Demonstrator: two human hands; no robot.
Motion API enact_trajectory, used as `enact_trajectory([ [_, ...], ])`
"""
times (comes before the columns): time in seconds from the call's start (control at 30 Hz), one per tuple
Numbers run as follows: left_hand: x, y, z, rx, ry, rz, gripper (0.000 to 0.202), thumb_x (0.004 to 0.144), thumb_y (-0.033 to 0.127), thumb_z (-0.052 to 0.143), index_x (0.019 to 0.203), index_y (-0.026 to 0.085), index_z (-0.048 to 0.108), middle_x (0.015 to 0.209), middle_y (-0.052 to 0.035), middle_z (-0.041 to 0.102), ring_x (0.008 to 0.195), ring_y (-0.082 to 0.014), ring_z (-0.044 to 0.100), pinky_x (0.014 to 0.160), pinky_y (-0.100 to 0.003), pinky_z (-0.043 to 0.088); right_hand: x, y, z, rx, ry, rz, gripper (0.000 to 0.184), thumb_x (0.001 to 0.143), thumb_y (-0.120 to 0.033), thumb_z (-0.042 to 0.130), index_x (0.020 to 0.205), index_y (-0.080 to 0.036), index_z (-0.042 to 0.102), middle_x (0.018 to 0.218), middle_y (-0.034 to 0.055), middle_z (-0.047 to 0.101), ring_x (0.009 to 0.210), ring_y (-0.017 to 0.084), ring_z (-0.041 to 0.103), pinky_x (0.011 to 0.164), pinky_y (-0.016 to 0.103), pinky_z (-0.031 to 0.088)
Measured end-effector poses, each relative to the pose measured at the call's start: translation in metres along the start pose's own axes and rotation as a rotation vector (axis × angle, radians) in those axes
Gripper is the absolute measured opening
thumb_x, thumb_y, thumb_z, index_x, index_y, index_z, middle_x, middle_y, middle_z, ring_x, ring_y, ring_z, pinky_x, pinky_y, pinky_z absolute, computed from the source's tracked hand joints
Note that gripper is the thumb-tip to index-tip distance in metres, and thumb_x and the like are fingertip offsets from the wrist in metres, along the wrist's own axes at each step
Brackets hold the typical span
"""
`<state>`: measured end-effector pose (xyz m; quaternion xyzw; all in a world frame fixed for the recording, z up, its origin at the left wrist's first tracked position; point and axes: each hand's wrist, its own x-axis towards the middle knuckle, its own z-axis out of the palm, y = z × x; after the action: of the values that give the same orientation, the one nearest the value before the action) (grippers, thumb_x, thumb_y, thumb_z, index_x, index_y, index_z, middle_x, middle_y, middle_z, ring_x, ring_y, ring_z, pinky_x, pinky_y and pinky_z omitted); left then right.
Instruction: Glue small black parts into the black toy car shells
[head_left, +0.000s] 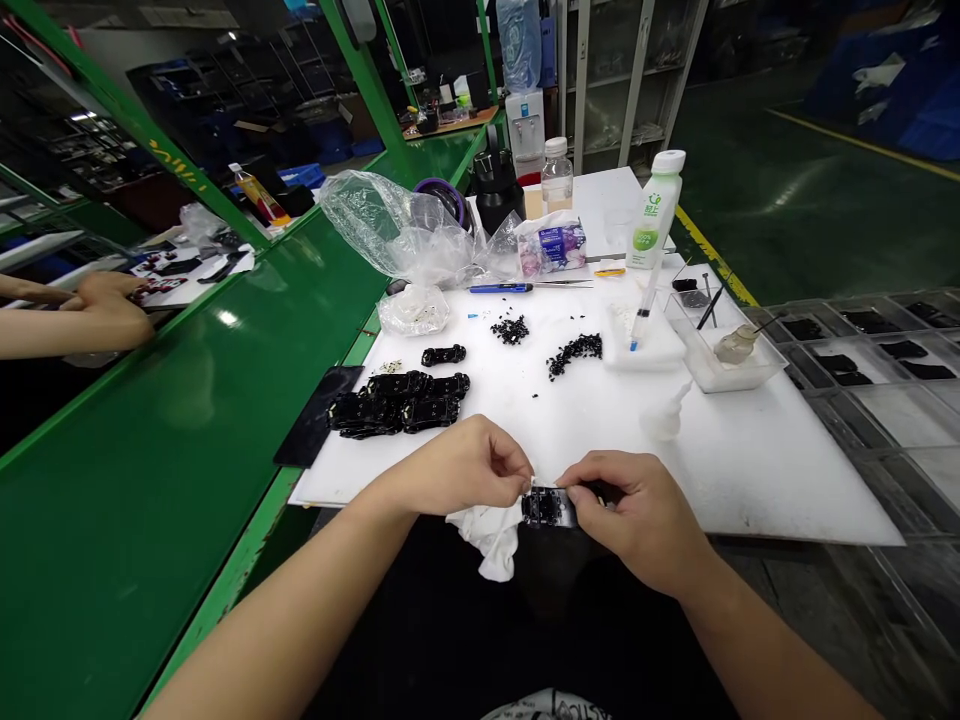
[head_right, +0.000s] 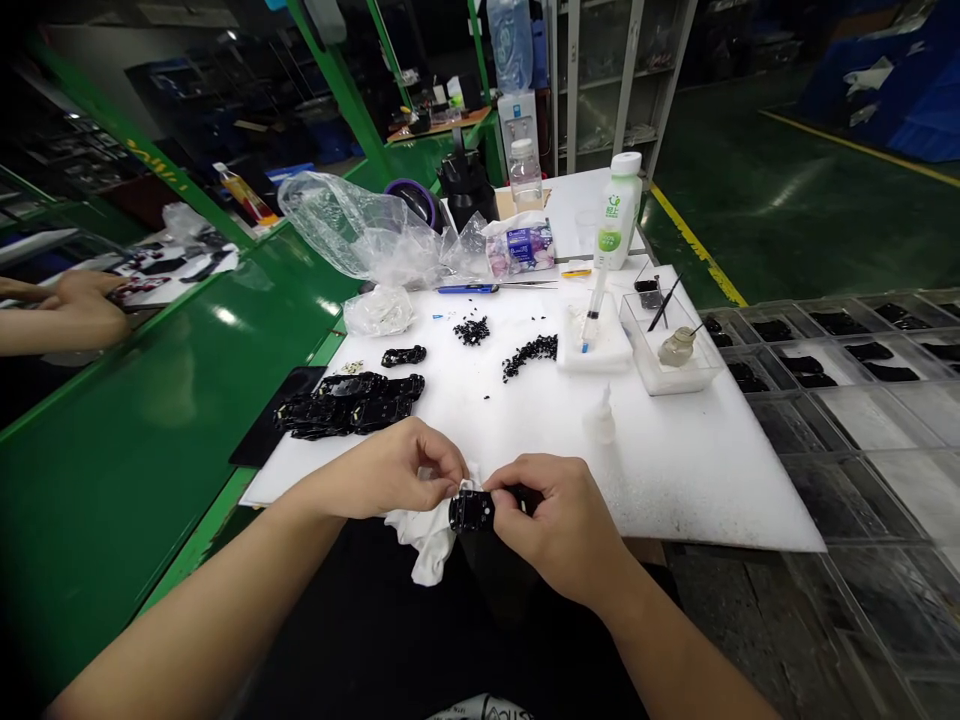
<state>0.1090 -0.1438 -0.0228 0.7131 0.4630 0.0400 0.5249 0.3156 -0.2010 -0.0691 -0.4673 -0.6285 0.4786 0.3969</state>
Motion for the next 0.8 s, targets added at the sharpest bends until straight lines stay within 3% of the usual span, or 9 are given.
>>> enact_trajectory([
  [0.43, -0.003, -0.01, 0.016, -0.146, 0.07, 0.067, 0.015, 0.072, 0.016, 0.057, 0.076, 0.014, 0.072, 0.075, -0.0037, 0.071, 0.068, -0.0154, 0.06, 0.061, -0.023, 0.044, -0.001, 0.005, -0.004, 0.037, -0.022, 0.046, 0.019, 0.079, -0.014, 0.058, 0.083, -0.023, 0.074, 0.076, -0.0015, 0.071, 0.07, 0.015, 0.063, 0.062, 0.024, 0.048],
  [0.67, -0.006, -0.024, 0.009, -0.414, 0.137, 0.059, 0.017, 0.078, 0.028, 0.068, 0.075, 0.012, 0.072, 0.074, -0.0067, 0.07, 0.065, -0.0156, 0.06, 0.063, -0.026, 0.047, -0.002, 0.003, -0.004, 0.147, 0.054, 0.094, 0.012, 0.081, -0.019, 0.06, 0.079, -0.02, 0.072, 0.073, -0.0006, 0.069, 0.067, 0.014, 0.062, 0.061, 0.022, 0.049],
  [0.8, -0.006, -0.02, 0.008, -0.392, 0.096, 0.05, 0.017, 0.078, 0.028, 0.069, 0.077, 0.012, 0.074, 0.075, -0.007, 0.071, 0.066, -0.0162, 0.06, 0.064, -0.027, 0.048, -0.002, 0.005, -0.003, 0.129, 0.053, 0.067, 0.013, 0.081, -0.019, 0.06, 0.079, -0.02, 0.072, 0.072, -0.0002, 0.069, 0.066, 0.014, 0.062, 0.058, 0.022, 0.049],
])
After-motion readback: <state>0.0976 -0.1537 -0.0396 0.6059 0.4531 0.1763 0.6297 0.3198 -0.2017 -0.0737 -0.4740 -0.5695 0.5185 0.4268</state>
